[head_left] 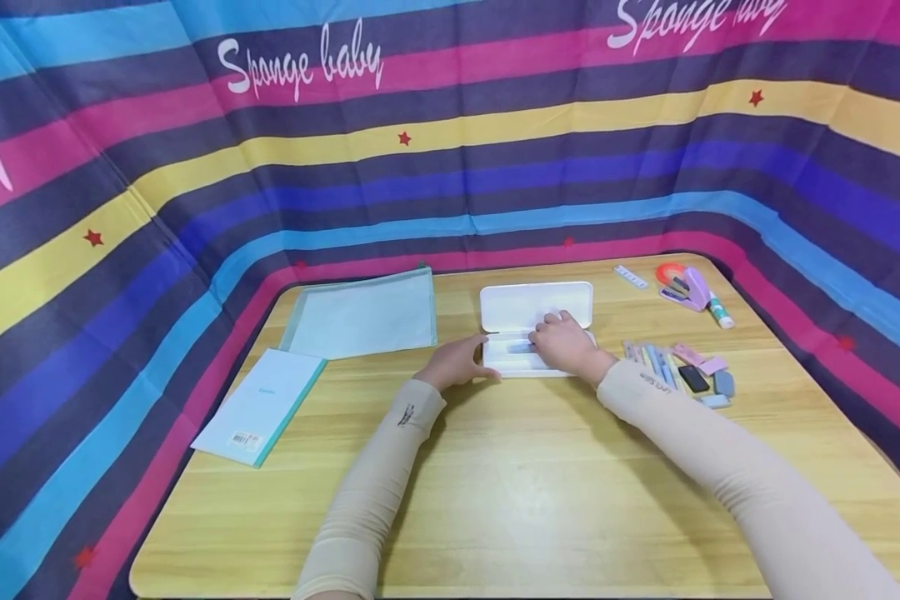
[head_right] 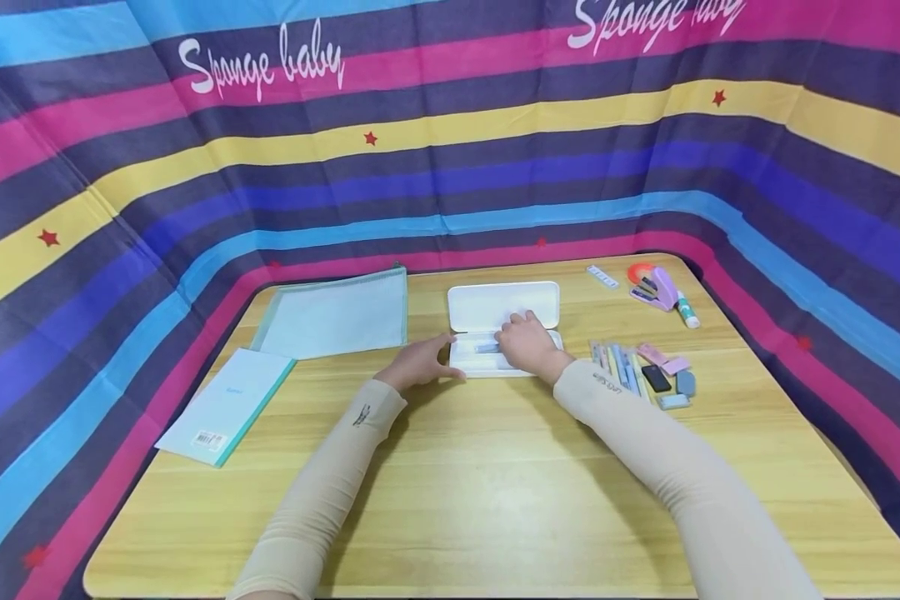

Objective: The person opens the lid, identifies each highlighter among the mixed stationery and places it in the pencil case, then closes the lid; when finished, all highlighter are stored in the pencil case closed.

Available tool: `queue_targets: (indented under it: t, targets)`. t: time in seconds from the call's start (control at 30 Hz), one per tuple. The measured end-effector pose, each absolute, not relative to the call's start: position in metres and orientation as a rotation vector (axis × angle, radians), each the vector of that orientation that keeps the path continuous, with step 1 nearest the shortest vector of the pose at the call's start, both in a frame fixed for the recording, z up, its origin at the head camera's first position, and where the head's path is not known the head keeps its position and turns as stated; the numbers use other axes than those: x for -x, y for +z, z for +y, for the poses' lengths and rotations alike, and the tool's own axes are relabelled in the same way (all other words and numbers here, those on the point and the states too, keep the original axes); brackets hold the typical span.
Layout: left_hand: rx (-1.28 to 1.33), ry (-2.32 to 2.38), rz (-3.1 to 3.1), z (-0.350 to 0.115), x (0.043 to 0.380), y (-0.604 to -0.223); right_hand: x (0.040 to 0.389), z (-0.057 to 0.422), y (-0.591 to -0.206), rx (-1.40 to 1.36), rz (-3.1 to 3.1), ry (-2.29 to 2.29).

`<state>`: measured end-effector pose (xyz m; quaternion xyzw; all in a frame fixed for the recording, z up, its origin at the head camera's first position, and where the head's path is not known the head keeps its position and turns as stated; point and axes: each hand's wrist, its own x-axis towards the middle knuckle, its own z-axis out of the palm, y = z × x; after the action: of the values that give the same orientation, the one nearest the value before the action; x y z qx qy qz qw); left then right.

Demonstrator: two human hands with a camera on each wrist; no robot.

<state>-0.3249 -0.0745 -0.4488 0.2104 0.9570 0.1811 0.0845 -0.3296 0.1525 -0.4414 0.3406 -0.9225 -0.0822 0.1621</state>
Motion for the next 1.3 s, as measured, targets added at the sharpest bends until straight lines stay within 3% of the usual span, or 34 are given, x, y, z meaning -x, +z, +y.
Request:
queue_targets:
  t: [0.33,0.7,1.3]
  targets:
    - [-0.611,0.538,2.842,-0.076,0.323,-0.45,0.316,0.168,-0.433,-0.811,-2.714,-0.138]
    - [-0.614,0.559,2.84,-0.075,0.324,-0.451,0.292,0.219,-0.414,-0.313,-2.993,-0.106]
    - [-0.622,0.551,2.844,-0.076,0.325,-0.452,0.277,0.233,-0.417,-0.196,-3.163,-0.086]
